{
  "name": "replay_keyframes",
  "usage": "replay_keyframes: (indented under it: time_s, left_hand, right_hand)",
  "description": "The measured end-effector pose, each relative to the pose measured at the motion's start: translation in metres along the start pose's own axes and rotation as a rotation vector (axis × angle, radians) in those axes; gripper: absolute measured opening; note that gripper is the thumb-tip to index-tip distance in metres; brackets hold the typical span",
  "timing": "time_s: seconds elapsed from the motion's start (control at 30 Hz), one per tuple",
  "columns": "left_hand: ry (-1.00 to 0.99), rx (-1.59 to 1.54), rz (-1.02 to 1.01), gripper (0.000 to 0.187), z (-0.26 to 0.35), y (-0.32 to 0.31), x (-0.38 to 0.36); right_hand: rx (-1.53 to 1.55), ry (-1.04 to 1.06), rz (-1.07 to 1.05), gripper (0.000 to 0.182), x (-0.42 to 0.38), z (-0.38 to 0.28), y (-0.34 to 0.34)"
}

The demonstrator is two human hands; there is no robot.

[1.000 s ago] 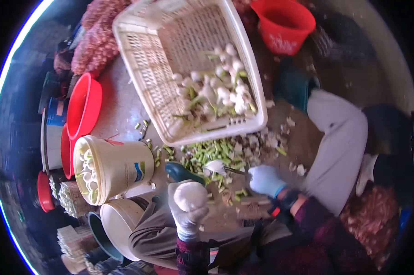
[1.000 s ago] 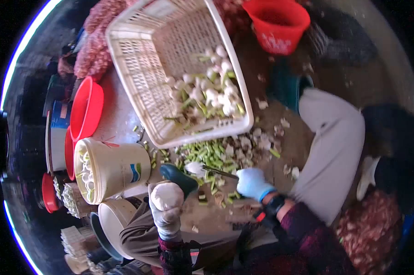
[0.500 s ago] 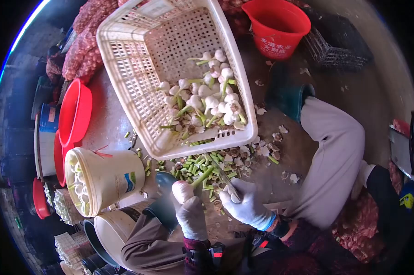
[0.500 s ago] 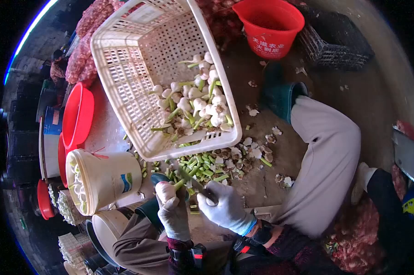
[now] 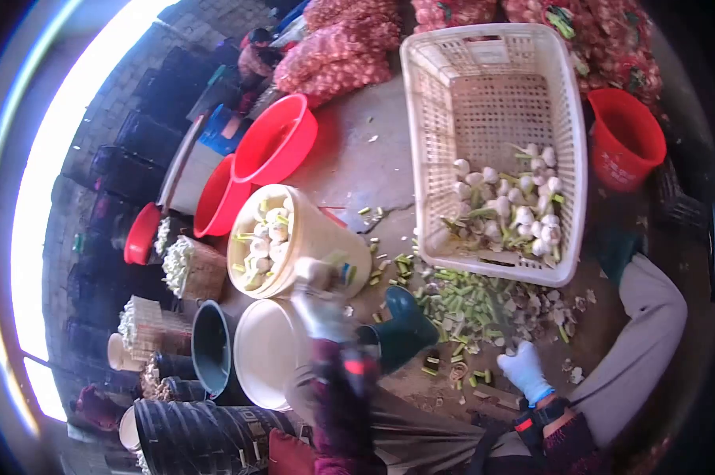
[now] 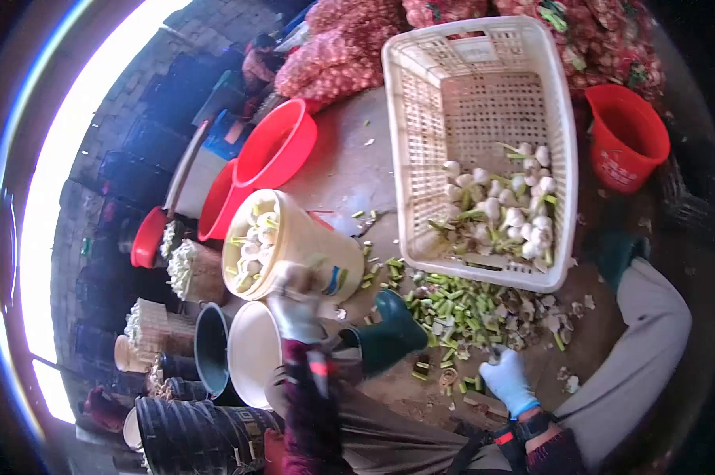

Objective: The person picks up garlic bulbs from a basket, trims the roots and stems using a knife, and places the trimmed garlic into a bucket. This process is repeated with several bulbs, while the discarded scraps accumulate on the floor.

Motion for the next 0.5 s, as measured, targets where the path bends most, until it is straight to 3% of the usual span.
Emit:
replay_keyframes:
  time_s: [0.03, 0.07, 0.13, 0.2, 0.23, 0.27, 0.33, 0.4, 0.43, 0.47, 0.5]
  left_hand:
    - [-0.297, 0.466, 0.073, 0.013, 0.036, 0.021, 0.018]
    - [-0.006, -0.277, -0.439, 0.019, 0.038, 0.008, 0.044]
    - [-0.140, -0.149, 0.023, 0.026, 0.039, -0.011, 0.028]
    - [-0.050, -0.013, 0.034, 0.031, -0.007, -0.051, 0.049]
    - [-0.071, 0.221, -0.126, 0.034, -0.039, -0.098, 0.050]
    - [0.025, 0.484, -0.172, 0.028, -0.079, -0.136, 0.041]
    - [0.160, 0.832, -0.398, 0.036, -0.169, -0.184, 0.058]
    - [0.233, 0.945, -0.621, 0.044, -0.266, -0.201, 0.091]
    - [0.021, 1.337, -0.634, 0.051, -0.289, -0.219, 0.095]
    - [-0.154, 1.493, -0.682, 0.061, -0.308, -0.236, 0.101]
    - [-0.100, 1.765, -0.696, 0.063, -0.341, -0.236, 0.115]
  right_hand:
    - [-0.014, 0.120, -0.011, 0.029, 0.002, -0.017, -0.001]
    - [-0.034, 0.221, -0.002, 0.028, -0.001, -0.026, 0.001]
    - [-0.001, 0.208, 0.020, 0.026, 0.000, -0.022, 0.000]
    - [0.015, 0.205, 0.037, 0.025, 0.003, -0.024, 0.001]
    - [0.062, 0.190, 0.075, 0.026, 0.004, -0.026, 0.005]
    - [0.112, 0.182, 0.104, 0.029, 0.003, -0.031, 0.012]
    - [0.133, 0.133, 0.106, 0.028, 0.003, -0.034, 0.026]
    - [0.065, 0.078, 0.068, 0.026, 0.009, -0.017, 0.029]
    - [0.089, 0.108, 0.099, 0.024, 0.011, -0.017, 0.036]
    - [0.113, 0.131, 0.131, 0.024, 0.011, -0.019, 0.044]
    - [0.198, 0.061, 0.156, 0.022, 0.011, -0.015, 0.048]
Point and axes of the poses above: each hand's wrist, its own x-axis towards the middle knuckle, its own y-axis out of the back of the hand, z = x × y, the point moved 10 cm from there along x, towards the middle knuckle, and after that the axes turned 12 degrees about y, right-handed, at the moved point
